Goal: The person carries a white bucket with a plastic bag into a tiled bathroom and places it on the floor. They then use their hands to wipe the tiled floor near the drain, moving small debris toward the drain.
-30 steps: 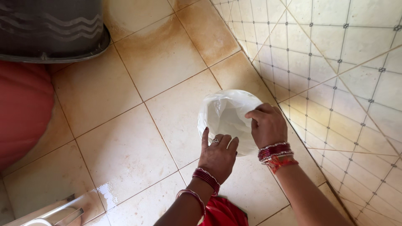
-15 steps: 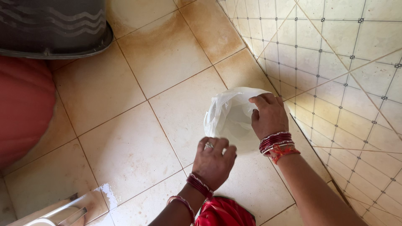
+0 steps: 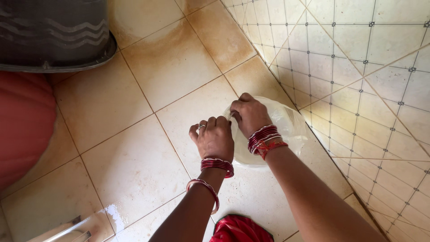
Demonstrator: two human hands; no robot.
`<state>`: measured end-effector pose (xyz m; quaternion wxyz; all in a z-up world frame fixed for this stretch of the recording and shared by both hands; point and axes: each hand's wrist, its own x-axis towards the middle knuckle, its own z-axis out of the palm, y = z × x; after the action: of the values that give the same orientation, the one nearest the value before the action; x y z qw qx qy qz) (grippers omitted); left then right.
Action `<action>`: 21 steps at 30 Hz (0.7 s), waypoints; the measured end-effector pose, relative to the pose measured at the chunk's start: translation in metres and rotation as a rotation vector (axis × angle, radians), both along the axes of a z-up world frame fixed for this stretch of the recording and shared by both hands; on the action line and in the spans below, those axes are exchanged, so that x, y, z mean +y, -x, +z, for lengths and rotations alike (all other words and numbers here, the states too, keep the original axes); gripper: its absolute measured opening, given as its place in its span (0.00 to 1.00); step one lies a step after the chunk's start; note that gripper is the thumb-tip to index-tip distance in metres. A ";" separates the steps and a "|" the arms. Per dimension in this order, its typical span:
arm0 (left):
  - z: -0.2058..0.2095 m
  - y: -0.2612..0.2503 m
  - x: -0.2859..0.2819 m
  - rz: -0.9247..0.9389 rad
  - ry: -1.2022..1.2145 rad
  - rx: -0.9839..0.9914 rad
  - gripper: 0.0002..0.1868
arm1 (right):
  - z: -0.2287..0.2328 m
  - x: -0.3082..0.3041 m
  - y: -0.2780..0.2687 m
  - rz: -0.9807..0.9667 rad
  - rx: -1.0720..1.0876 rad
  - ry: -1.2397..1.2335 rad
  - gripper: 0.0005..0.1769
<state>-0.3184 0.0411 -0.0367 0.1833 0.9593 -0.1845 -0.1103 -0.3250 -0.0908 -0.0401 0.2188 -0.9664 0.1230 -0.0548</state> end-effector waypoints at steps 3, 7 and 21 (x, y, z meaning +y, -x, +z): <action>-0.007 -0.004 0.003 0.097 0.089 -0.163 0.06 | -0.003 0.004 0.012 0.028 -0.319 -0.021 0.19; -0.017 -0.007 0.005 -0.113 0.213 -0.478 0.16 | -0.002 -0.016 0.038 -0.233 -0.295 -0.025 0.10; -0.012 -0.046 -0.034 -0.602 -0.173 0.034 0.53 | -0.009 -0.050 0.054 -0.126 0.246 0.203 0.55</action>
<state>-0.2728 0.0075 -0.0486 0.0632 0.8714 -0.4473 -0.1911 -0.3790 -0.1411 -0.0488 0.0994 -0.9734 0.2031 0.0382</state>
